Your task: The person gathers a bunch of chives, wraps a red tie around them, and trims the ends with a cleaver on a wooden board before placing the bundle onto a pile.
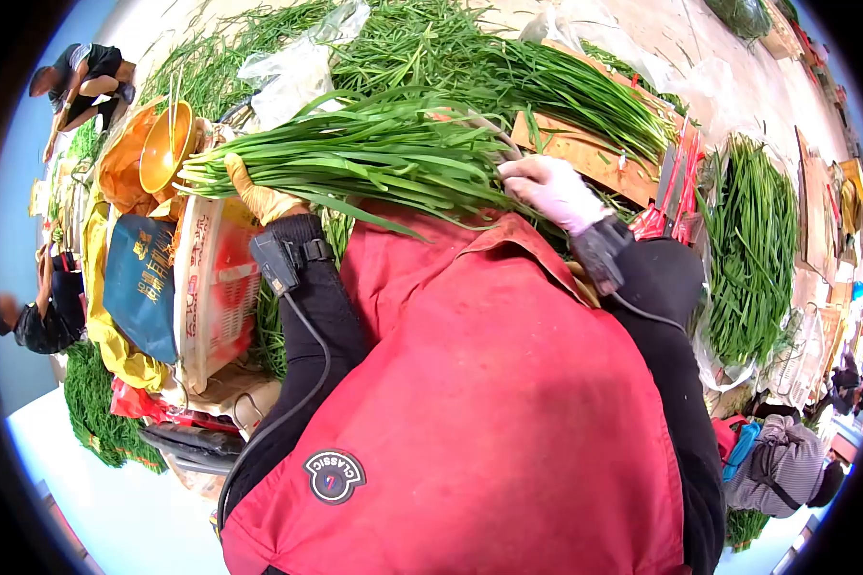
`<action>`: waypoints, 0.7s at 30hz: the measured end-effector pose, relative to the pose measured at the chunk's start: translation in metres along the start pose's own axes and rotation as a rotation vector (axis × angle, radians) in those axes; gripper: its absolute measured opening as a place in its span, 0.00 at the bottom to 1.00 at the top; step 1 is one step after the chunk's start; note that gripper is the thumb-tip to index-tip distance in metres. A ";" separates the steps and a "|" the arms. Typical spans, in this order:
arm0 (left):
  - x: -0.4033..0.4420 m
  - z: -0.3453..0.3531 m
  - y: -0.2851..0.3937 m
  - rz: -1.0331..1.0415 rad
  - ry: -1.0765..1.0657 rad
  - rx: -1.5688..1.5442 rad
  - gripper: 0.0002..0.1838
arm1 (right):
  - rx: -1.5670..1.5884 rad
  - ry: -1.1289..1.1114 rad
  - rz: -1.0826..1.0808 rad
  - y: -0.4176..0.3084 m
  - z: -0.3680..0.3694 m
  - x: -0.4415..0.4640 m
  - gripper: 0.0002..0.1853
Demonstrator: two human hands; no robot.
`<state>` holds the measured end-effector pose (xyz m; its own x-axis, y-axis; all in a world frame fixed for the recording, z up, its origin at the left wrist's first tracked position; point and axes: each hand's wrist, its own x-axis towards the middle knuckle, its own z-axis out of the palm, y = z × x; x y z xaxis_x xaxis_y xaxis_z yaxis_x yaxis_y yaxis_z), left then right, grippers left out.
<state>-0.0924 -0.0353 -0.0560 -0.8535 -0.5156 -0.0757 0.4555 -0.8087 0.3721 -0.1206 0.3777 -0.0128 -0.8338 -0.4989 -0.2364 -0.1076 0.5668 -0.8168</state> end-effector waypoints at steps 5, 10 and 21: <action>-0.004 0.006 0.004 -0.031 -0.001 0.025 0.28 | -0.117 -0.210 0.068 -0.020 0.029 0.017 0.24; -0.001 -0.003 0.008 -0.046 -0.020 -0.018 0.28 | -0.169 -0.152 0.011 -0.011 0.017 0.006 0.20; 0.001 -0.008 0.012 0.075 -0.040 -0.014 0.24 | -0.530 0.077 0.108 0.016 -0.107 -0.060 0.14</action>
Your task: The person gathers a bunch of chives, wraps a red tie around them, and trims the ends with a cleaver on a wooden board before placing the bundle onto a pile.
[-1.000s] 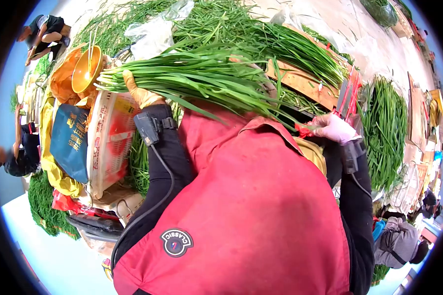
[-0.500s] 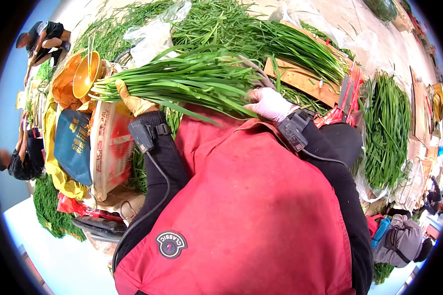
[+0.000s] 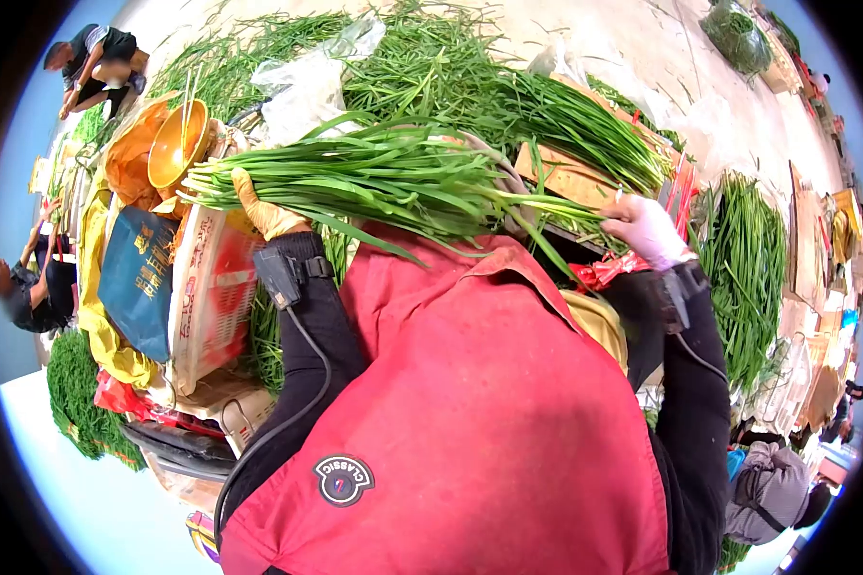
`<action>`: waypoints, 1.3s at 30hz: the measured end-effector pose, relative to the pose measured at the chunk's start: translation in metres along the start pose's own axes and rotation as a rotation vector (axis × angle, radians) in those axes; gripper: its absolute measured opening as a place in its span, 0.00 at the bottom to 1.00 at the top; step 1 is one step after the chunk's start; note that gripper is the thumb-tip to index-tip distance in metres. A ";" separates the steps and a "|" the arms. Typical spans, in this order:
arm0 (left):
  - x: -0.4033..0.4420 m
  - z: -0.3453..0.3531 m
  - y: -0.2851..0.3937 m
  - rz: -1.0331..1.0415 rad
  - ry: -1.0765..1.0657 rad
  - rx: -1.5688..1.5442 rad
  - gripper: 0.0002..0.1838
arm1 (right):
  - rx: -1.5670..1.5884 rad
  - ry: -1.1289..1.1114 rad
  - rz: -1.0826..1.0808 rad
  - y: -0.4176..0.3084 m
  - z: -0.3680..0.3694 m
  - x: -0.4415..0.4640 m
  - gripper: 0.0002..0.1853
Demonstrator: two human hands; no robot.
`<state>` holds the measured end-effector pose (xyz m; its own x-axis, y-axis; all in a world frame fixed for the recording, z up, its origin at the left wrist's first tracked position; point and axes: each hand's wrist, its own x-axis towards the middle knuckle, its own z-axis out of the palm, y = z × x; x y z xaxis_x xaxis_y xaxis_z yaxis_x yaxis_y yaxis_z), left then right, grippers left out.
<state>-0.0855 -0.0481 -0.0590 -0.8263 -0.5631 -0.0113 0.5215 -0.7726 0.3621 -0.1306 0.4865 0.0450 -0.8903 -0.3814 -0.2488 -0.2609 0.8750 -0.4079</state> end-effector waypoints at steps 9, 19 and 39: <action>-0.030 0.032 0.007 -0.080 0.116 -0.070 0.19 | 0.127 -0.161 0.398 0.099 -0.095 -0.052 0.10; -0.025 0.011 0.013 -0.045 0.059 -0.240 0.21 | -0.213 -0.091 -0.171 -0.162 -0.180 0.168 0.10; -0.020 0.025 -0.003 -0.189 -0.054 -0.454 0.22 | 0.337 0.178 -0.761 -0.303 -0.109 0.218 0.11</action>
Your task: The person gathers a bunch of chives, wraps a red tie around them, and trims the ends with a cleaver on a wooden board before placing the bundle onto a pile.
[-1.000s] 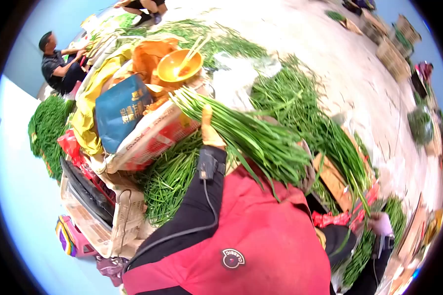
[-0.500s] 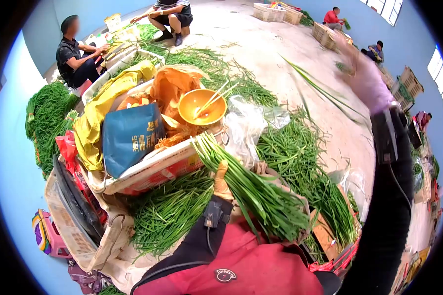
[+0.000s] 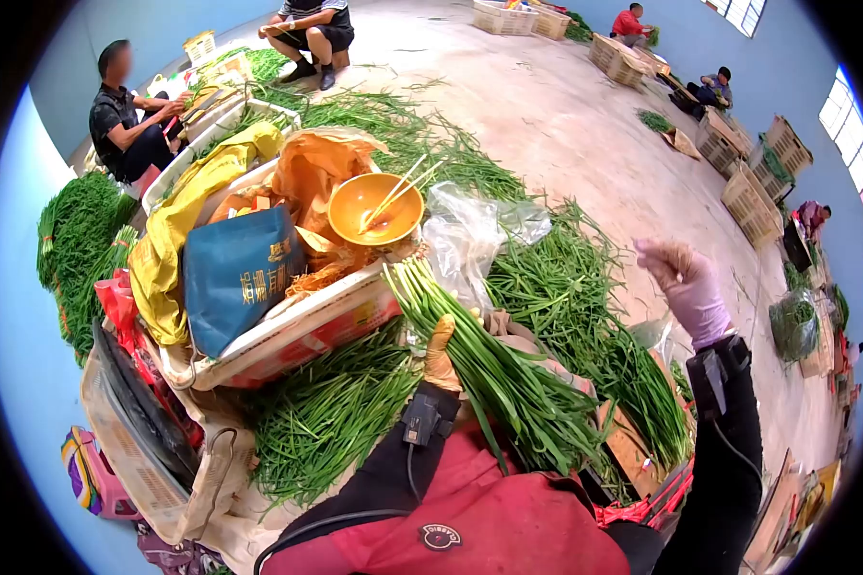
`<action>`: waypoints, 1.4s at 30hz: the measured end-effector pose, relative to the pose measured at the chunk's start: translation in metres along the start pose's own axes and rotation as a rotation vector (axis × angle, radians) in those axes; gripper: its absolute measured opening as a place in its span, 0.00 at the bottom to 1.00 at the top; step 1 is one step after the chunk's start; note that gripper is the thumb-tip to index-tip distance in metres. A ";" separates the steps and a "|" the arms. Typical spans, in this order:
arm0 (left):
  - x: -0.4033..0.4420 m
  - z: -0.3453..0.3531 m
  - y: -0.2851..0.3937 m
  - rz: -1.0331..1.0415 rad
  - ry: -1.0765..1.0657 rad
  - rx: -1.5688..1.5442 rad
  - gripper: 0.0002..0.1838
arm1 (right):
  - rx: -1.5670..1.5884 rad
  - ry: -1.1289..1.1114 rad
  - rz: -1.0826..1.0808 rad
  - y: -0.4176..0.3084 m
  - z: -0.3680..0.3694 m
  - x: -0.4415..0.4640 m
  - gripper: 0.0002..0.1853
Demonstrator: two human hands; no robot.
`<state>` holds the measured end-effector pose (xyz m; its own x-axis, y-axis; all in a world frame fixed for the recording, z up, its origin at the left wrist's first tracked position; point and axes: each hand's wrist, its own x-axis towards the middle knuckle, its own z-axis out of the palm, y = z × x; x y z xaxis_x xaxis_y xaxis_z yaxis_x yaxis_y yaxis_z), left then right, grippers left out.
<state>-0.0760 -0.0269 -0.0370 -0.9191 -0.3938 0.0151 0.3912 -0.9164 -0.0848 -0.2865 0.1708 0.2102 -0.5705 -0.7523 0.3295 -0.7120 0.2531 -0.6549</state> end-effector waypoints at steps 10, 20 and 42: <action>0.004 0.021 -0.021 -0.054 -0.033 -0.004 0.33 | 0.196 -0.044 0.360 0.023 0.014 -0.094 0.11; 0.039 0.089 -0.049 0.034 -0.224 0.237 0.24 | 0.368 0.174 0.528 0.041 -0.015 -0.227 0.13; 0.111 0.158 -0.272 -0.456 -0.690 1.062 0.42 | 1.055 0.578 0.397 0.034 -0.069 -0.297 0.36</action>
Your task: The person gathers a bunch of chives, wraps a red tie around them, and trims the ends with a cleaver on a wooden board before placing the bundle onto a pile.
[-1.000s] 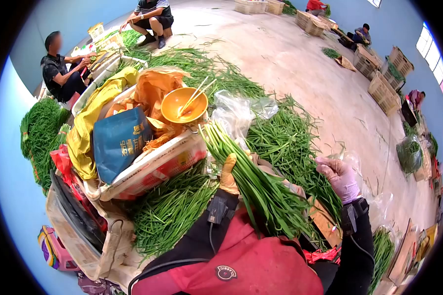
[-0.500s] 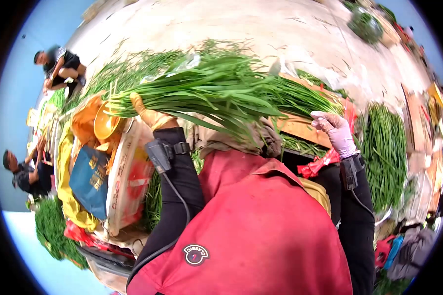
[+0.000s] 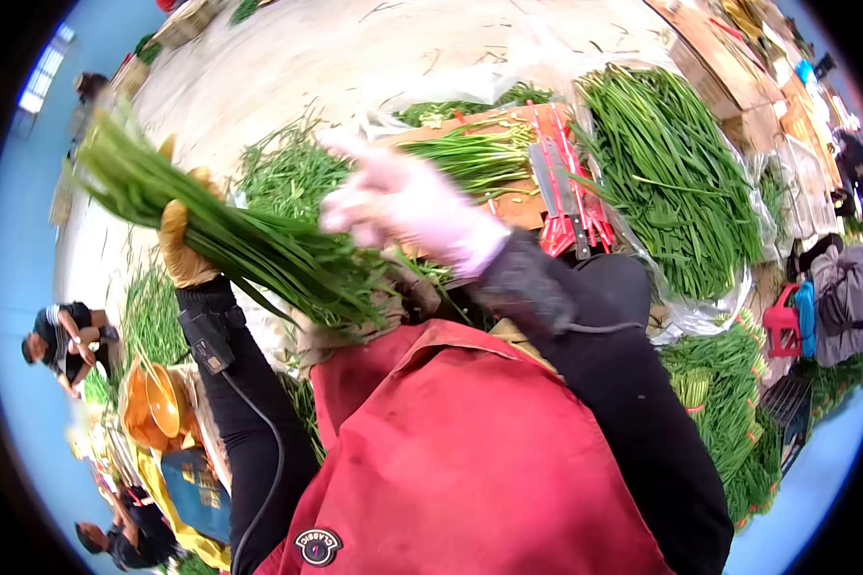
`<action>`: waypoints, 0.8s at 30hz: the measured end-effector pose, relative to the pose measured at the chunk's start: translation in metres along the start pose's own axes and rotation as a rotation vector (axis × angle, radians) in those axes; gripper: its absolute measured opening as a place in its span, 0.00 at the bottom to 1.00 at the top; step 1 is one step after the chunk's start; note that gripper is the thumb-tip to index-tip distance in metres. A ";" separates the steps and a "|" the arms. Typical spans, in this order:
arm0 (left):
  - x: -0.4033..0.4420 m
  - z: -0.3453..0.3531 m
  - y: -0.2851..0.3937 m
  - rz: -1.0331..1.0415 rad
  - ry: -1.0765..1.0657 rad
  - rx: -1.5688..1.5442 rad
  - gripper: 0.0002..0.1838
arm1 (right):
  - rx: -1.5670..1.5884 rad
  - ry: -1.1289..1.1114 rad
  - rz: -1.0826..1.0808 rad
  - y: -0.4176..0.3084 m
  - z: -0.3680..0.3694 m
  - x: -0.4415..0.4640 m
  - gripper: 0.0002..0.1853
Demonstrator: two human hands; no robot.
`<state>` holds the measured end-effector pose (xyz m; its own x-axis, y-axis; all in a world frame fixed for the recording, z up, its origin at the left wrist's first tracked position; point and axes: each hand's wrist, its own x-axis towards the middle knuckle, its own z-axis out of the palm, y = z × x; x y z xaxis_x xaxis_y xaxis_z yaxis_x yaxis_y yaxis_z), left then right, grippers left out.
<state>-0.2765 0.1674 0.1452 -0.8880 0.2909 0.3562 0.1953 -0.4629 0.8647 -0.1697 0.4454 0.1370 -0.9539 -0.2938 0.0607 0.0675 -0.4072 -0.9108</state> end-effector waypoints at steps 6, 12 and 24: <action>0.086 0.095 -0.065 -0.462 -0.368 0.654 0.41 | 0.351 0.132 -0.106 0.052 -0.024 0.048 0.30; 0.113 0.150 -0.208 -0.263 -0.895 1.123 0.43 | 0.929 0.377 -0.083 0.154 -0.121 0.039 0.16; 0.085 0.133 -0.336 -0.319 -0.867 1.589 0.69 | -0.064 0.567 0.556 0.175 -0.237 -0.002 0.14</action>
<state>-0.3624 0.4594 -0.0678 -0.6274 0.7362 -0.2537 0.7025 0.6757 0.2233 -0.2254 0.5799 -0.1196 -0.7895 0.0526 -0.6114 0.5772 -0.2748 -0.7690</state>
